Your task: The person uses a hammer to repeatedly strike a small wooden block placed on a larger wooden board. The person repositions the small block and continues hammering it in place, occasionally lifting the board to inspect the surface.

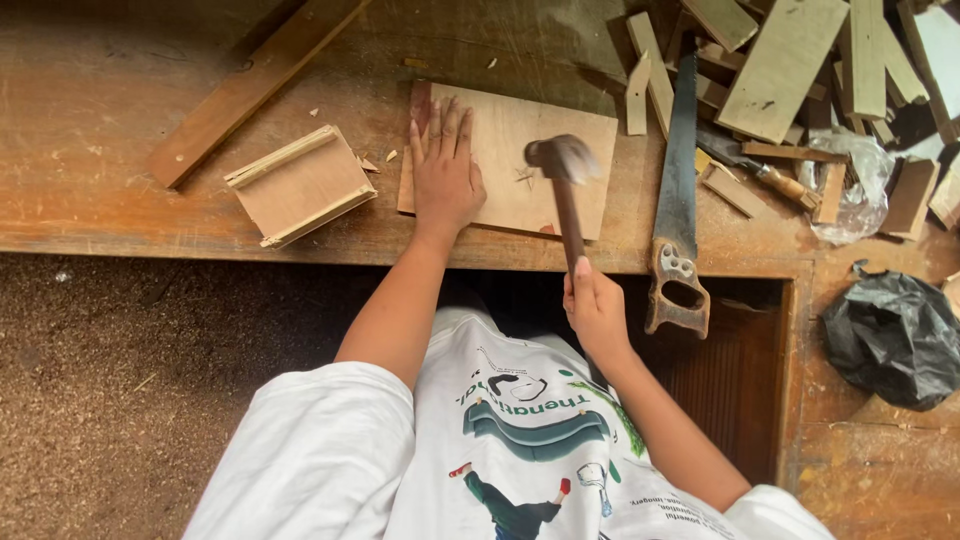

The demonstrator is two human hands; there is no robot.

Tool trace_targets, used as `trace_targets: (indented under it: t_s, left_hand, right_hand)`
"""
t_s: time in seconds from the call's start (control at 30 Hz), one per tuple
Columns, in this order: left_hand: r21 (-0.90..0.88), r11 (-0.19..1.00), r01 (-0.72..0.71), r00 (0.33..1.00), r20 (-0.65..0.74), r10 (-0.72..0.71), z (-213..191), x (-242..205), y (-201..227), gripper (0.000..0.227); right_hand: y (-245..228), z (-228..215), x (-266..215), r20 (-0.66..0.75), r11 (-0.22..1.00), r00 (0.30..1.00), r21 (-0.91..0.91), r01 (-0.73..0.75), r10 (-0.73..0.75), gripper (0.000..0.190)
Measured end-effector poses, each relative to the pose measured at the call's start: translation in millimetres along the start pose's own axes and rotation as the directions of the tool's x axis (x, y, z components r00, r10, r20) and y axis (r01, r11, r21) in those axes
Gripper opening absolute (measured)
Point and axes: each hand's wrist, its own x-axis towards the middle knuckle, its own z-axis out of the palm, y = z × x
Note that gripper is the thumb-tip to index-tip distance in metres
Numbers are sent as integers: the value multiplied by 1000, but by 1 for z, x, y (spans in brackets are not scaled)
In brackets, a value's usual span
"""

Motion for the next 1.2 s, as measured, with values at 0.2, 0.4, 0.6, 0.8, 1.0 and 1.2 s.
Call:
trace_targets:
  t_s: [0.2, 0.4, 0.6, 0.8, 1.0, 1.2]
  left_hand:
    - [13, 1000, 4, 999, 33, -4, 0, 3, -1, 74]
    - [-9, 1000, 4, 1000, 21, -4, 0, 2, 1, 74]
    - [35, 999, 20, 995, 96, -24, 4, 3, -4, 75]
    - [56, 998, -6, 998, 66, 2, 5, 6, -3, 74]
    - [42, 999, -5, 998, 68, 3, 1, 3, -4, 73]
    - [24, 999, 23, 994, 104, -26, -5, 5, 1, 76]
  right_hand:
    - [0, -9, 17, 44, 769, 964, -593, 238, -264, 50]
    - [-9, -10, 4, 40, 846, 972, -485, 222, -232, 52]
    - [-10, -11, 6, -22, 886, 998, -461, 38, -54, 57]
    - [-13, -9, 16, 2, 856, 987, -498, 139, -159, 57]
    - [-4, -25, 6, 72, 977, 994, 202, 64, -80, 50]
    - [5, -19, 32, 48, 804, 977, -561, 198, -207, 56]
